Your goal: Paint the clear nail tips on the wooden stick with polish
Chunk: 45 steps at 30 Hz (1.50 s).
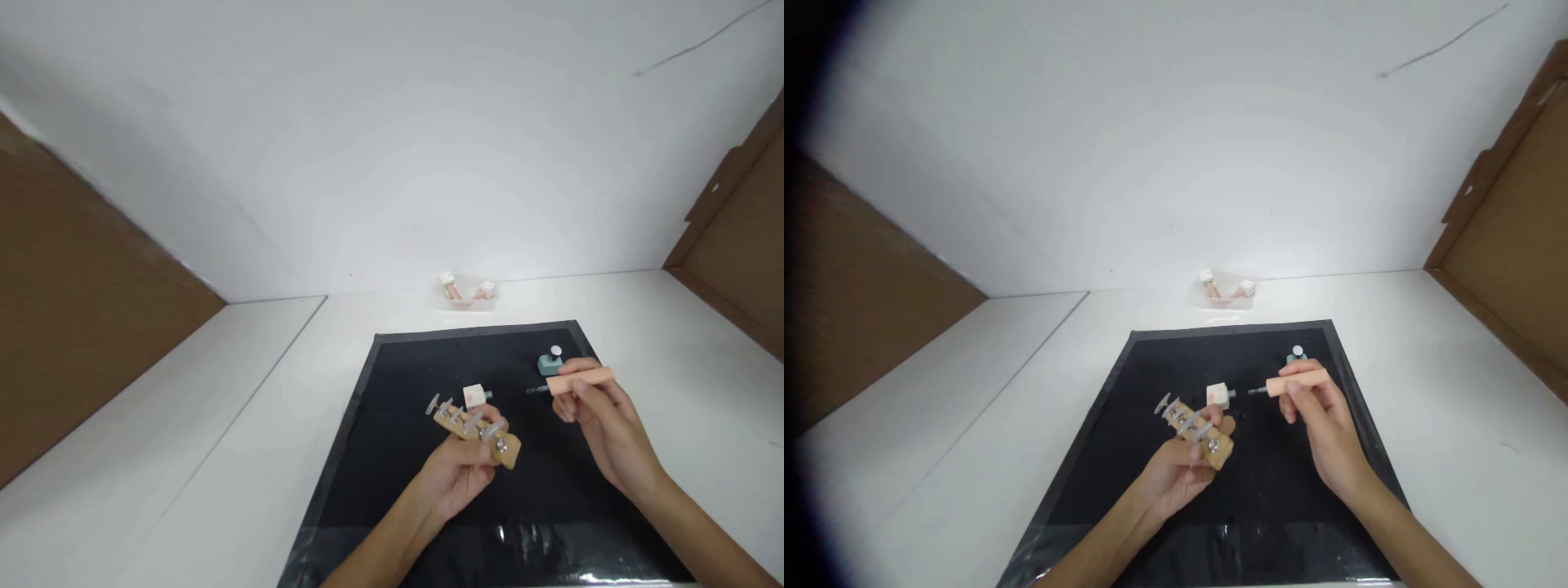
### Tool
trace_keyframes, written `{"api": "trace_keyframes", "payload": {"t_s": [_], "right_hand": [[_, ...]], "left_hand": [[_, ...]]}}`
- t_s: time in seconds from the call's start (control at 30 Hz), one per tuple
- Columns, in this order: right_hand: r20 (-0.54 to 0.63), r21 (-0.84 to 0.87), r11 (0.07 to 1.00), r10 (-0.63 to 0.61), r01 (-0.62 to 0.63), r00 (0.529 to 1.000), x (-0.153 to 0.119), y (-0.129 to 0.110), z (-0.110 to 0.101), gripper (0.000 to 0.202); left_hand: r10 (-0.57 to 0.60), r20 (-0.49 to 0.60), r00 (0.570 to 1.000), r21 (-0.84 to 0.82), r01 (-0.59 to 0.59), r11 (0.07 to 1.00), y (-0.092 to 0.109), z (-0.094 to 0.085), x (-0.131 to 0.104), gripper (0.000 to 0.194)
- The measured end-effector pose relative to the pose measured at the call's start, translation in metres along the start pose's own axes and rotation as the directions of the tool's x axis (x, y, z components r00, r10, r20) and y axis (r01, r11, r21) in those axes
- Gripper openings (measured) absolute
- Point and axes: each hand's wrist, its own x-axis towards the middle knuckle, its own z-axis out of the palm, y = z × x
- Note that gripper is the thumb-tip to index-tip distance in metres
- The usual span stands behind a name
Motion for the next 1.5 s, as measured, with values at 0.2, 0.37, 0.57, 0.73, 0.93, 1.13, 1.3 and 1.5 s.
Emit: {"api": "trace_keyframes", "payload": {"t_s": [0.2, 0.37, 0.57, 0.73, 0.93, 1.13, 1.3, 1.5], "right_hand": [[0.012, 0.002, 1.000, -0.010, 0.010, 1.000, -0.001, -0.001, 0.002, 0.019], [0.036, 0.008, 1.000, 0.001, -0.001, 0.999, 0.000, -0.003, 0.002, 0.019], [0.041, 0.006, 1.000, -0.016, 0.016, 0.999, 0.000, -0.002, 0.002, 0.018], [0.035, -0.017, 1.000, -0.026, 0.026, 0.999, 0.001, -0.004, 0.002, 0.019], [0.081, -0.018, 0.997, -0.067, 0.069, 0.994, 0.001, -0.004, 0.001, 0.020], [0.280, -0.016, 0.975, -0.209, 0.222, 0.937, -0.010, 0.003, -0.008, 0.014], [0.391, -0.103, 0.922, -0.309, 0.374, 0.867, -0.015, -0.004, -0.004, 0.013], [0.433, -0.134, 0.875, -0.370, 0.465, 0.822, -0.013, -0.009, 0.002, 0.016]], "left_hand": [[0.032, 0.102, 0.994, 0.069, -0.039, 0.997, -0.004, -0.001, 0.000, 0.041], [0.020, 0.091, 0.996, 0.115, -0.031, 0.993, -0.005, 0.000, 0.001, 0.042], [-0.002, 0.027, 1.000, 0.152, -0.003, 0.988, -0.006, 0.001, 0.000, 0.035], [-0.066, 0.056, 0.996, 0.153, 0.057, 0.987, -0.004, 0.003, -0.001, 0.028], [-0.074, 0.040, 0.996, 0.183, 0.065, 0.981, 0.001, 0.009, -0.002, 0.031], [-0.056, -0.004, 0.998, 0.214, 0.055, 0.975, 0.001, 0.012, -0.003, 0.027], [-0.009, -0.008, 1.000, 0.250, 0.011, 0.968, -0.001, 0.013, -0.001, 0.025], [-0.008, -0.012, 1.000, 0.296, 0.011, 0.955, -0.001, 0.012, 0.000, 0.032]]}}
